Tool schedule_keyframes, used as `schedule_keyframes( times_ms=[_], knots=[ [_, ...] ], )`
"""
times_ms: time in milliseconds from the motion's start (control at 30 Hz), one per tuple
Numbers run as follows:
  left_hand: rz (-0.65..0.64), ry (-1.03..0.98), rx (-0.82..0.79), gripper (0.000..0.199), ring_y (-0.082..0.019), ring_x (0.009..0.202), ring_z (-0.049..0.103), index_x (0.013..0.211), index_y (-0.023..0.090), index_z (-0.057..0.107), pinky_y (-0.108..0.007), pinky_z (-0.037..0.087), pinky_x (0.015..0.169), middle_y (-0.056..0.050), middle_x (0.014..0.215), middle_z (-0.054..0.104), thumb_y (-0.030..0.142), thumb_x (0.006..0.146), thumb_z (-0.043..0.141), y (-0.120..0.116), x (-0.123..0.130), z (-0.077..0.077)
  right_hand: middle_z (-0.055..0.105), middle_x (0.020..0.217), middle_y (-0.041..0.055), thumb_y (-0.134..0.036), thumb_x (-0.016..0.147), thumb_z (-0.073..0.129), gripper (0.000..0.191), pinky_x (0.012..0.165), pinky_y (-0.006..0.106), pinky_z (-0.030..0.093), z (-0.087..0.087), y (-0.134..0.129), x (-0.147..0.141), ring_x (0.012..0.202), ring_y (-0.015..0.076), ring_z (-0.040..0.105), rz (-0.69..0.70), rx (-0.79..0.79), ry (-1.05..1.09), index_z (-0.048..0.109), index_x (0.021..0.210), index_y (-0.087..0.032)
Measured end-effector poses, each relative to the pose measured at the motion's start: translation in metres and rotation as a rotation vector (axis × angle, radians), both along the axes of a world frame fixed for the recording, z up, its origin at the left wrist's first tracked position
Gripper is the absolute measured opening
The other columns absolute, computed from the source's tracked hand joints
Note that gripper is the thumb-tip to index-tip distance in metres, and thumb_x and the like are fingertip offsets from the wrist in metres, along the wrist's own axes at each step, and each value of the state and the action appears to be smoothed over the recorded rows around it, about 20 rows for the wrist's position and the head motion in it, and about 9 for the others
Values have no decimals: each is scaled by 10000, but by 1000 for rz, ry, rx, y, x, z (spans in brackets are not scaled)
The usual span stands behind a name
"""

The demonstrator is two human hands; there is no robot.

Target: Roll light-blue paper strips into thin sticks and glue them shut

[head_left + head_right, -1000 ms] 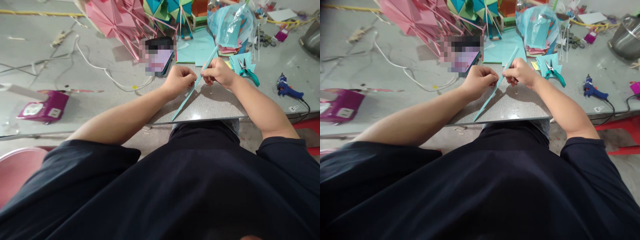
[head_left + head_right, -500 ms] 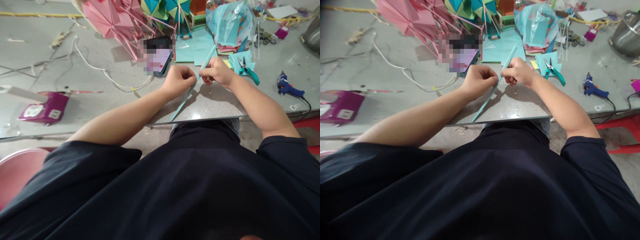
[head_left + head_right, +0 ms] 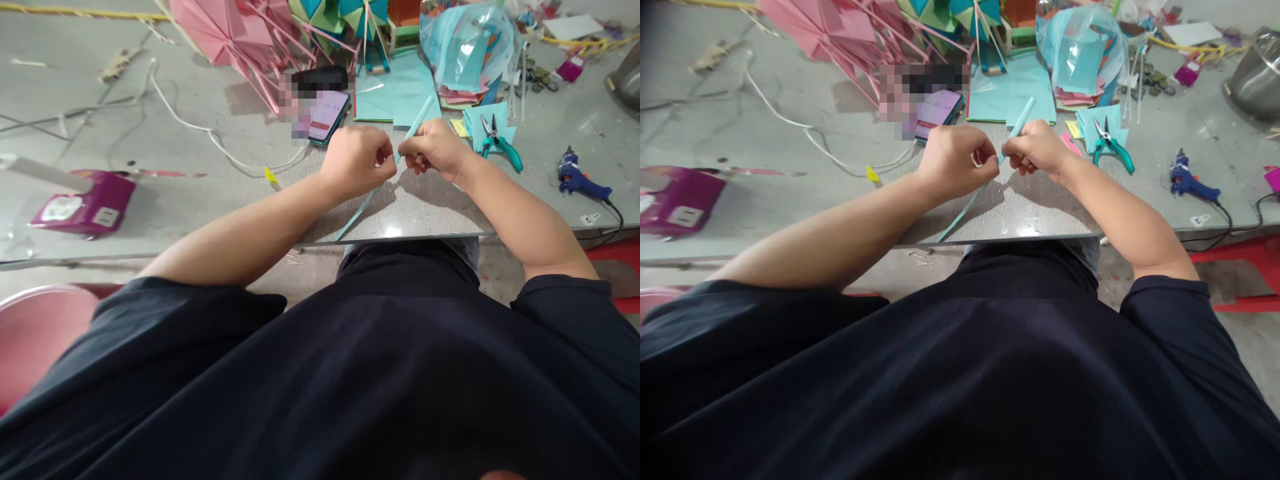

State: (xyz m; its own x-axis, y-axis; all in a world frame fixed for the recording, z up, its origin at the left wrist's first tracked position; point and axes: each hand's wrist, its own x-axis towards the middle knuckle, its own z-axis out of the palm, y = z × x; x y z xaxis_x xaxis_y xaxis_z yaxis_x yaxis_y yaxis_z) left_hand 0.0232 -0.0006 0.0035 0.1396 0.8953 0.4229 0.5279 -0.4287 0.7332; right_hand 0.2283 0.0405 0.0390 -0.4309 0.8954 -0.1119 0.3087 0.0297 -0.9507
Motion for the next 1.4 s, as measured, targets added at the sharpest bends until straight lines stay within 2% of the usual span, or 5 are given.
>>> schedule_keyframes(
  times_ms=[267, 467, 633, 1033, 1400],
  knots=[
    [-13, 30, 27, 320, -263, 803, 611, 721, 311, 556, -434, 486, 792, -22, 733, 590, 134, 828, 799, 3, 0, 4, 620, 571, 6, -191, 943, 832, 412, 442, 214, 431, -4, 8, 4, 466, 92, 512, 39, -28, 9, 600, 604, -215],
    [-53, -129, -132, 457, -173, 692, 486, 655, 277, 474, -390, 428, 735, 7, 620, 529, 107, 1051, 629, 15, -1, 4, 632, 571, 8, -193, 939, 834, 395, 446, 251, 445, -6, 11, 4, 477, 120, 513, 18, -36, 19, 616, 613, -234],
    [-83, -192, -234, 530, -142, 666, 493, 672, 268, 529, -350, 441, 701, 23, 595, 520, 326, 1190, 623, 23, 0, -1, 634, 576, 3, -230, 932, 865, 409, 462, 255, 439, -7, 12, 5, 481, 118, 512, 31, -33, 36, 602, 620, -233],
    [-114, -330, -448, 356, -93, 604, 505, 687, 183, 667, -250, 418, 656, 28, 613, 571, -26, 976, 666, 4, 11, 11, 628, 566, -20, -194, 973, 837, 334, 461, 204, 425, -12, 15, 3, 469, 97, 500, 9, -3, 84, 661, 689, -205],
    [-99, -310, -428, 330, -97, 616, 508, 671, 183, 636, -255, 404, 675, 14, 651, 562, 31, 963, 664, 3, 12, 10, 623, 584, -21, -161, 1059, 775, 373, 473, 197, 418, -14, 16, 5, 481, 91, 524, 63, 21, 100, 642, 712, -193]
  ],
)
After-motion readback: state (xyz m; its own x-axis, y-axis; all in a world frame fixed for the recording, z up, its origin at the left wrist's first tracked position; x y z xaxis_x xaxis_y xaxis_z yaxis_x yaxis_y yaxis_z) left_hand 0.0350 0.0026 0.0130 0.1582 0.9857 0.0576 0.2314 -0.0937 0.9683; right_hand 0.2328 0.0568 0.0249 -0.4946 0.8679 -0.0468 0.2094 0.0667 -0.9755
